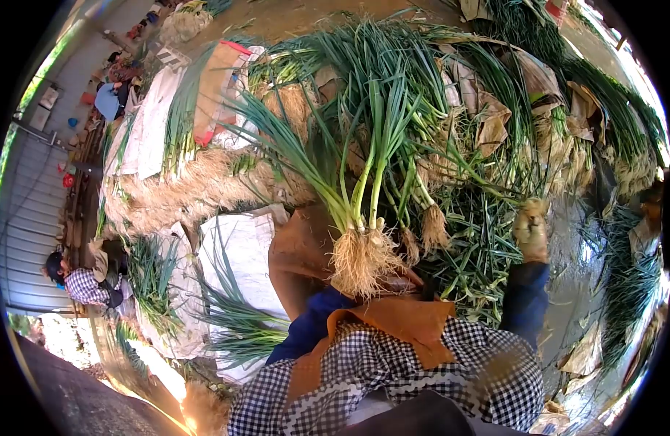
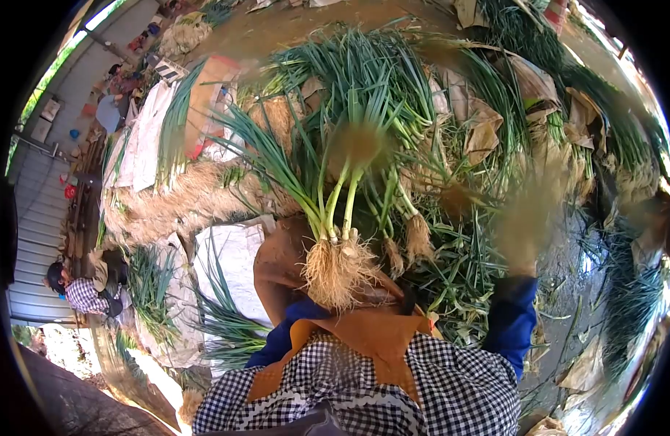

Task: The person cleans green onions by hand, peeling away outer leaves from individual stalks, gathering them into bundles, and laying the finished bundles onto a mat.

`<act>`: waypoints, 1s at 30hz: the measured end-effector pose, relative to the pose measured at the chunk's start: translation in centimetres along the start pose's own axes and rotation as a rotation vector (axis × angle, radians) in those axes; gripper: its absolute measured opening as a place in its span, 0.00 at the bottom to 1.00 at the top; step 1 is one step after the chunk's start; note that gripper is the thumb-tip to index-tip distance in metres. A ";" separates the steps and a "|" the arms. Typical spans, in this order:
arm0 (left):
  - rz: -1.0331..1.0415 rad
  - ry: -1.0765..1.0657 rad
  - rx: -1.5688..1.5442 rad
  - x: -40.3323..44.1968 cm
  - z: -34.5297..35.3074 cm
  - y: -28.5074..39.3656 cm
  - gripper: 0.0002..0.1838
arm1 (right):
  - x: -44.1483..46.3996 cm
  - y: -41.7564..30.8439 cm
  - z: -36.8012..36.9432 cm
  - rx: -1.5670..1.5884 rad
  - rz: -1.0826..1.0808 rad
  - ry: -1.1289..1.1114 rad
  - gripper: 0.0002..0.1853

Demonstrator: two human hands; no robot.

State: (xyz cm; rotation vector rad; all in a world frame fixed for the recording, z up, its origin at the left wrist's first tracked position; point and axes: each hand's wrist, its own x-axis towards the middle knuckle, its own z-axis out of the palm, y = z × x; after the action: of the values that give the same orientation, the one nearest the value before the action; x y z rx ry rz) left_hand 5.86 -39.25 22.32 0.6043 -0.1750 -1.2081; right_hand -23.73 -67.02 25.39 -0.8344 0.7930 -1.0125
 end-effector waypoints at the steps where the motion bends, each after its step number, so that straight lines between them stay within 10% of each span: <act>1: 0.002 -0.003 0.004 0.0 0.1 -0.2 0.21 | 1.2 -1.5 -3.3 -0.242 0.103 -0.048 0.09; 2: -0.002 -0.004 0.013 -0.1 0.0 -0.1 0.21 | 2.1 -2.7 -7.0 -0.482 0.206 -0.090 0.11; 4: 0.000 -0.012 0.013 0.1 0.1 -0.2 0.21 | 3.1 -0.7 -8.5 -1.954 0.108 0.198 0.17; 10: 0.028 -0.014 0.062 0.0 0.7 0.1 0.21 | 1.4 6.5 16.1 -1.004 -0.418 -0.475 0.33; 12: 0.040 -0.012 0.079 0.0 0.9 0.1 0.21 | 2.3 8.8 21.7 -0.710 0.028 -0.487 0.33; 14: 0.056 -0.009 0.096 -0.1 0.9 0.2 0.21 | 3.7 12.5 22.1 -0.494 0.284 -0.765 0.31; 19: 0.079 -0.001 0.119 -0.3 0.6 0.3 0.21 | -3.8 3.9 19.1 -0.725 -0.100 -1.136 0.20; 24: 0.099 -0.006 0.149 -0.2 0.6 0.1 0.21 | -2.6 -4.2 6.6 -0.474 0.133 -0.458 0.12; 26: 0.111 -0.005 0.163 0.0 0.7 0.2 0.21 | 1.7 2.1 1.3 -2.225 -0.248 -0.377 0.11; 27: 0.117 -0.001 0.174 0.0 0.7 0.2 0.21 | 0.9 3.3 3.6 -1.975 -0.449 -0.425 0.13; 29: 0.126 -0.002 0.186 -0.1 1.0 0.2 0.21 | -2.2 2.7 12.8 -1.054 0.186 -0.551 0.18; 30: 0.128 0.003 0.198 -0.2 1.1 0.2 0.21 | -2.7 4.5 14.8 -0.918 -0.037 -0.645 0.19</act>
State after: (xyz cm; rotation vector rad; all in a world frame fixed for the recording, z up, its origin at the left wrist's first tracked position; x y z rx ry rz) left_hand 5.42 -39.38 23.40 0.7555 -0.3285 -1.0727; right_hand -10.03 -59.98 28.68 -1.8468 0.6550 -0.3057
